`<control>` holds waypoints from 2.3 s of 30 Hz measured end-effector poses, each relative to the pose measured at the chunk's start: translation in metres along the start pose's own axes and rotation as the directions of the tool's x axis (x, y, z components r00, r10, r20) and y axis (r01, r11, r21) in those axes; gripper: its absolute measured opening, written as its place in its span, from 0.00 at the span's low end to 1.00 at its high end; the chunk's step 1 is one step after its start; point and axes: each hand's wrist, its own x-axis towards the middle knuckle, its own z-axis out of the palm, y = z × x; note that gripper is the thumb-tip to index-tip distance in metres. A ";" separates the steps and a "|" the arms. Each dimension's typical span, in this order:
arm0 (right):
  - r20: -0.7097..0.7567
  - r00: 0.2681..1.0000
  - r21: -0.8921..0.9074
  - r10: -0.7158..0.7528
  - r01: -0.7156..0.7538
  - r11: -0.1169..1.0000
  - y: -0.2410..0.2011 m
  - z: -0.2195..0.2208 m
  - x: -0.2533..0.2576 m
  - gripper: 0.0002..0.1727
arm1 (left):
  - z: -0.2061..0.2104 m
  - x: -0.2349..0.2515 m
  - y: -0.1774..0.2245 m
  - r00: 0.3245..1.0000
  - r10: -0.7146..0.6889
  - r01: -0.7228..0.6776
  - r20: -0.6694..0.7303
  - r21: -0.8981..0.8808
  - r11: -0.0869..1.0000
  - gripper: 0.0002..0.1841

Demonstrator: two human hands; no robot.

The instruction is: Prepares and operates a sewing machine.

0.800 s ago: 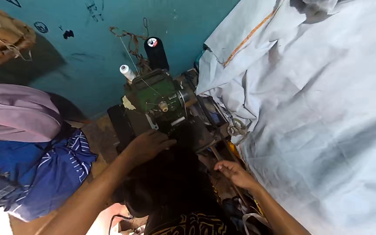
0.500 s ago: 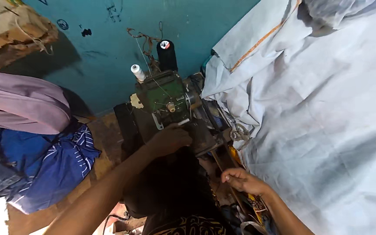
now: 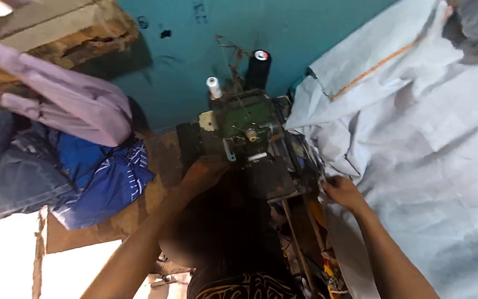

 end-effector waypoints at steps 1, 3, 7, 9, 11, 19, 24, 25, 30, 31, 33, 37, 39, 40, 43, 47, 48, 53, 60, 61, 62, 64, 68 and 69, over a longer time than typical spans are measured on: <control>0.012 1.000 0.113 -0.006 0.004 0.994 -0.011 0.007 -0.021 0.21 | 0.001 -0.001 0.001 1.000 -0.015 0.015 -0.003 -0.015 1.000 0.09; 0.006 0.993 0.294 -0.119 0.112 0.949 -0.027 0.035 -0.064 0.20 | 0.003 -0.001 0.002 1.000 -0.026 0.025 -0.015 -0.037 0.999 0.09; 0.084 0.873 0.698 -0.481 0.293 0.654 -0.059 0.106 -0.125 0.18 | 0.009 0.000 -0.001 0.998 -0.023 0.017 -0.058 -0.090 0.996 0.10; 0.227 0.761 0.866 -0.608 0.127 0.483 -0.076 0.131 -0.129 0.26 | 0.009 0.002 -0.002 0.997 -0.018 0.010 -0.070 -0.109 0.994 0.09; 0.276 0.751 0.897 -0.599 0.022 0.441 -0.096 0.146 -0.125 0.33 | 0.008 0.003 -0.003 0.998 -0.011 0.003 -0.067 -0.114 0.993 0.09; 0.144 0.850 0.927 -0.507 0.062 0.369 -0.140 0.160 -0.094 0.17 | 0.007 0.003 -0.001 0.997 -0.032 0.021 -0.076 -0.133 0.991 0.08; 0.081 0.895 0.888 -0.439 0.136 0.440 -0.146 0.166 -0.101 0.10 | 0.009 0.000 -0.003 0.997 -0.046 0.038 -0.067 -0.113 0.993 0.09; 0.006 0.899 0.875 -0.437 0.207 0.438 -0.137 0.169 -0.101 0.09 | 0.009 -0.002 -0.002 0.996 -0.051 0.042 -0.068 -0.118 0.992 0.09; -0.432 0.893 0.398 -0.124 0.312 0.863 -0.067 0.117 -0.069 0.20 | 0.006 -0.005 0.042 0.971 -0.141 0.097 -0.192 -0.220 0.971 0.09; -0.458 0.884 0.255 -0.095 0.233 0.938 -0.046 0.101 -0.056 0.25 | 0.007 -0.006 0.058 0.964 -0.176 0.119 -0.197 -0.270 0.955 0.10; -0.473 0.874 -0.001 -0.107 0.121 0.993 -0.005 0.072 -0.029 0.27 | 0.005 -0.001 0.089 0.957 -0.240 0.168 -0.166 -0.361 0.918 0.11; -0.290 0.952 -0.269 -0.093 0.011 0.963 0.017 0.027 -0.005 0.27 | 0.017 0.012 0.136 0.929 -0.350 0.240 -0.121 -0.525 0.817 0.10; -0.207 0.977 -0.324 -0.058 -0.013 0.946 0.010 0.021 0.000 0.25 | 0.022 0.012 0.147 0.915 -0.380 0.243 -0.133 -0.571 0.784 0.09; -0.170 0.985 -0.345 -0.014 -0.046 0.937 0.004 0.018 0.000 0.24 | 0.021 0.012 0.150 0.909 -0.391 0.243 -0.144 -0.579 0.778 0.09; -0.122 0.988 -0.391 0.091 -0.132 0.911 -0.028 0.016 -0.012 0.23 | 0.014 0.010 0.154 0.902 -0.393 0.226 -0.181 -0.578 0.784 0.09; -0.383 0.686 -0.267 -0.619 0.560 0.785 -0.066 0.044 -0.051 0.19 | 0.010 0.009 0.158 0.908 -0.355 0.151 -0.222 -0.616 0.773 0.08; -0.364 0.574 -0.185 -0.733 0.727 0.661 -0.084 0.053 -0.061 0.23 | 0.011 0.008 0.158 0.906 -0.331 0.099 -0.264 -0.627 0.773 0.08; -0.242 0.345 0.310 -0.907 0.913 0.265 -0.141 0.077 -0.062 0.23 | 0.020 0.012 0.156 0.772 -0.441 0.031 -0.458 -0.665 0.746 0.05; -0.329 0.481 0.385 -0.813 0.854 0.349 -0.126 0.081 -0.025 0.09 | 0.031 0.047 0.139 0.596 -0.797 0.209 0.099 -0.977 0.034 0.06; -0.323 0.498 0.338 -0.805 0.855 0.394 -0.121 0.084 -0.016 0.10 | 0.038 0.052 0.136 0.560 -0.810 0.206 0.173 -0.976 -0.066 0.06; -0.314 0.518 0.276 -0.795 0.851 0.446 -0.116 0.086 -0.006 0.10 | 0.045 0.057 0.134 0.510 -0.829 0.203 0.232 -0.968 -0.146 0.06; -0.341 0.534 0.140 -0.774 0.843 0.519 -0.112 0.091 0.018 0.11 | 0.056 0.065 0.133 0.382 -0.859 0.215 0.341 -0.937 -0.276 0.05; -0.392 0.511 -0.018 -0.765 0.827 0.561 -0.121 0.101 0.060 0.12 | 0.069 0.077 0.124 0.204 -0.873 0.241 0.443 -0.887 -0.394 0.09; -0.390 0.500 -0.049 -0.773 0.827 0.559 -0.124 0.101 0.066 0.13 | 0.072 0.078 0.121 0.187 -0.874 0.229 0.448 -0.885 -0.405 0.10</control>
